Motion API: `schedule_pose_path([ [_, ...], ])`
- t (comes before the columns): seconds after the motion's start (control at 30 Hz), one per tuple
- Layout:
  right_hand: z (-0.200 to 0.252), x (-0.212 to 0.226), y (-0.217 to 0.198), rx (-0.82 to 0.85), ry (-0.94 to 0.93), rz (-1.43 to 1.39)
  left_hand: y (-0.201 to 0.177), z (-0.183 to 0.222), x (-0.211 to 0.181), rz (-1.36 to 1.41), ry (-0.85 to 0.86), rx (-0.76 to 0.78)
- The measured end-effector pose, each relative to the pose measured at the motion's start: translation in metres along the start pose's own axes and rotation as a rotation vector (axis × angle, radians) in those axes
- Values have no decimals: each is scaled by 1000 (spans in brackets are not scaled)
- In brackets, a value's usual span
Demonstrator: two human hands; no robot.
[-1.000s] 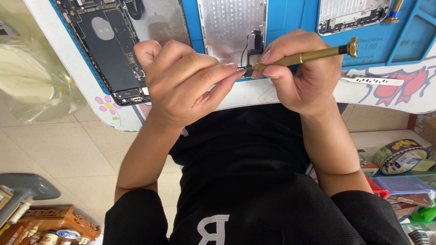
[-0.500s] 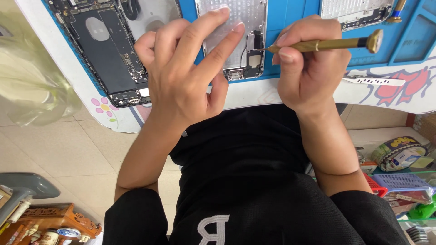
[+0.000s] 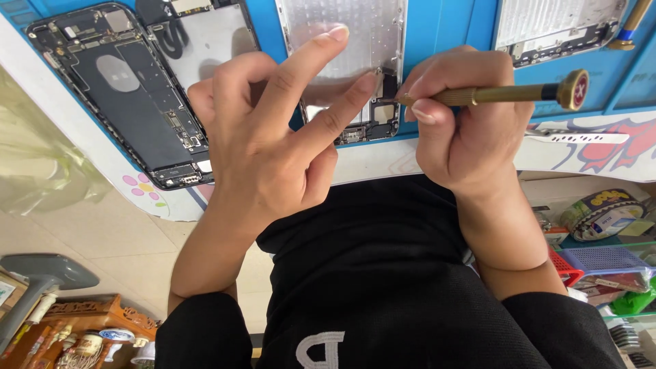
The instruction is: Disassembling and repairing multiple mobile phones using specialized tools on a repair mat.
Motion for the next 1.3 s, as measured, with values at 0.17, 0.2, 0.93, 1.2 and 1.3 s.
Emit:
schedule_pose_path([
  [0.17, 0, -3, 0, 2, -33, -4, 4, -1, 6, 26, 13, 14],
  [0.2, -1, -1, 1, 12, -27, -18, 4, -1, 6, 33, 11, 20],
  [0.93, 0, 0, 1, 14, -51, 3, 6, 3, 6, -6, 35, 57],
  [1.2, -2, 4, 3, 15, -82, 42, 6, 3, 6, -11, 34, 37],
  [1.3, 0, 3, 2, 11, -96, 49, 6, 3, 6, -17, 28, 32],
])
Point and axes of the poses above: each hand's wrist, its own z-axis away from the middle knuckle, its own y-axis out of the palm, x = y × z, the point moved 9 cm from there along -z, towards the middle knuckle, and after that the axes turned 5 degrees about y, right-handed, at the moved point
